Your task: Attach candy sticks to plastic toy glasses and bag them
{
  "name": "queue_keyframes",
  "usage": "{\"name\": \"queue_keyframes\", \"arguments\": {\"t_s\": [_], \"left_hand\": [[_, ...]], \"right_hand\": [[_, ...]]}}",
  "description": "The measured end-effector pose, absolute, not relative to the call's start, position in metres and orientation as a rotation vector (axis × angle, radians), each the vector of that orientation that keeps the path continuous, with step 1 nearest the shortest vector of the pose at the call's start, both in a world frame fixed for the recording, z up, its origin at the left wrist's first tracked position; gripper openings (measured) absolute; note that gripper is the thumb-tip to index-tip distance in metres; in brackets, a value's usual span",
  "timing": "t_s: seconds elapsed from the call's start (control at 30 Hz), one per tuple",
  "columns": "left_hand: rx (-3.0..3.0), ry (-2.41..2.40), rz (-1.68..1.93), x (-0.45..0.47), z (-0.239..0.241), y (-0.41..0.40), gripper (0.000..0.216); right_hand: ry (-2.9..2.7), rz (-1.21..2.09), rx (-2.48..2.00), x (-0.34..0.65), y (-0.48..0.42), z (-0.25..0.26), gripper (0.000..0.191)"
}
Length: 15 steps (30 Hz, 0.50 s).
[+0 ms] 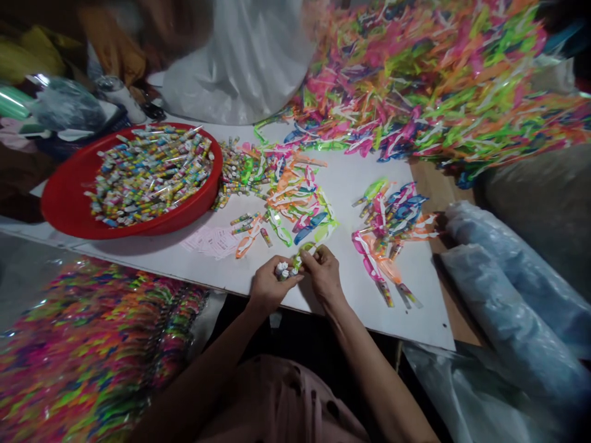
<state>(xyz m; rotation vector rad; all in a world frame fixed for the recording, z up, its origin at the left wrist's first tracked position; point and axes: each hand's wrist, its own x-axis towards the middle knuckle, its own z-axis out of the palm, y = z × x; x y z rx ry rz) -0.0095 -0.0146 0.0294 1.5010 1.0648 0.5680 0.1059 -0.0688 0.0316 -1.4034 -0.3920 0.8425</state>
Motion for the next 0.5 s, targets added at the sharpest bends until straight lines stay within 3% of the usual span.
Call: {"name": "queue_keyframes", "arguments": {"t_s": [0.33, 0.5], "left_hand": [[1.356, 0.961, 0.4, -0.012, 0.03, -0.015, 0.033], [1.39, 0.898, 0.342, -0.01, 0.042, -0.014, 0.024]], "right_hand": [[-0.481, 0.884, -1.438, 0.101, -0.082, 0.038, 0.026], [-0.536, 0.83, -1.503, 0.122, -0.08, 0.043, 0.028]]}}
